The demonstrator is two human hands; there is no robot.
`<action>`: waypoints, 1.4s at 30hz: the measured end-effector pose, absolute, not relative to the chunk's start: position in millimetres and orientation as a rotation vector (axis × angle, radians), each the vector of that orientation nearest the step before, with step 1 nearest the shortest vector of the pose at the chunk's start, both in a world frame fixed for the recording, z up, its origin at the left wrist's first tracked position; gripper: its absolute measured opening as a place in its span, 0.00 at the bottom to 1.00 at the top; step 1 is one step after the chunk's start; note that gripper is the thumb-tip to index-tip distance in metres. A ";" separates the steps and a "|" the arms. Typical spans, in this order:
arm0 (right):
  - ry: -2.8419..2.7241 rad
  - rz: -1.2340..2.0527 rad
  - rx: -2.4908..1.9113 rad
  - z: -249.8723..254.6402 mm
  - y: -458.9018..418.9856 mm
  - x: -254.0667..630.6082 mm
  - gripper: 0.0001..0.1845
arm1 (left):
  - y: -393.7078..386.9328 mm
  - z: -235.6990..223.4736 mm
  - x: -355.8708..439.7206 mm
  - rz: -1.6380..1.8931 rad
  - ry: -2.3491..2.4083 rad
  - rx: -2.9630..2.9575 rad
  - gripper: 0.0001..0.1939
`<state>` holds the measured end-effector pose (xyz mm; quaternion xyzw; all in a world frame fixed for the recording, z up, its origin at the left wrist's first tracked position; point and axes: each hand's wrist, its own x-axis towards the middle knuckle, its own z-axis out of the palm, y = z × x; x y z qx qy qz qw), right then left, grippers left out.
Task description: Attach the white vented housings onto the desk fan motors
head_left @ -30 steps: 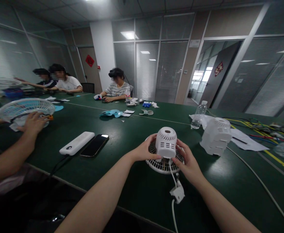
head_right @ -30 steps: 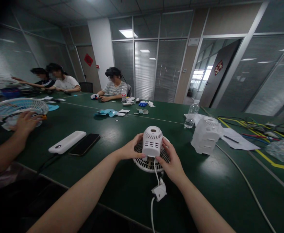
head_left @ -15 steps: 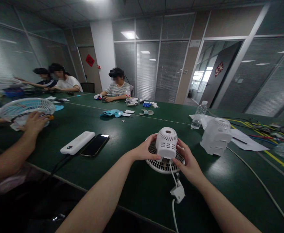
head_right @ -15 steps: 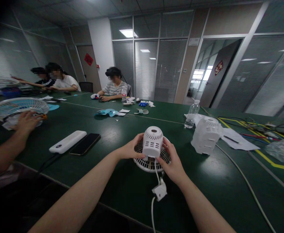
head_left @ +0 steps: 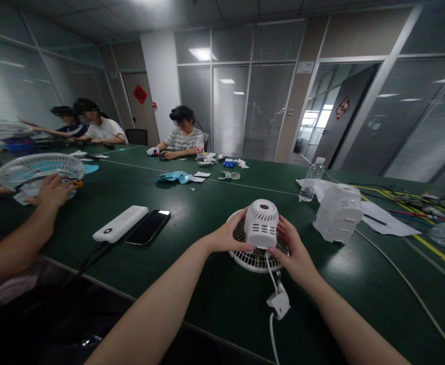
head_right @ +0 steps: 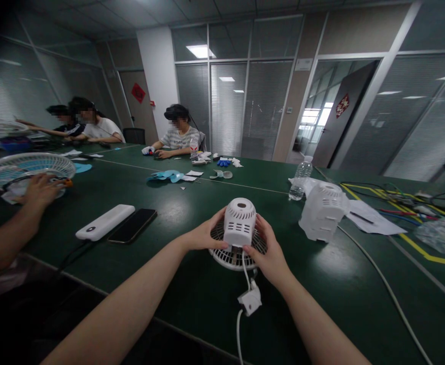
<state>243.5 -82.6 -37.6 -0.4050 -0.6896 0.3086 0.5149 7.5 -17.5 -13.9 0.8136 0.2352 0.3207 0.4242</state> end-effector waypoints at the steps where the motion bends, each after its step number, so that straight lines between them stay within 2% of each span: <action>1: -1.655 0.748 -0.970 -36.7 -82.9 243.9 0.43 | -17.9 -13.5 7.3 0.798 0.592 2.030 0.57; 11: -1.600 0.820 -0.973 -34.4 -84.2 245.6 0.45 | -14.6 -20.5 9.6 0.835 0.560 1.931 0.57; 24: -1.695 0.811 -0.915 -38.4 -80.6 248.1 0.40 | -16.6 -20.4 13.1 0.868 0.601 1.983 0.57; 30: -1.760 0.795 -1.017 -36.4 -81.4 252.6 0.46 | -17.9 -18.8 13.2 0.835 0.619 1.980 0.58; 37: -1.822 0.559 -1.116 -42.7 -80.9 243.6 0.54 | -18.7 -19.2 13.9 0.857 0.704 2.016 0.57; 42: -1.828 0.594 -1.116 -41.3 -81.0 244.5 0.51 | -18.6 -18.5 13.5 0.844 0.706 2.025 0.57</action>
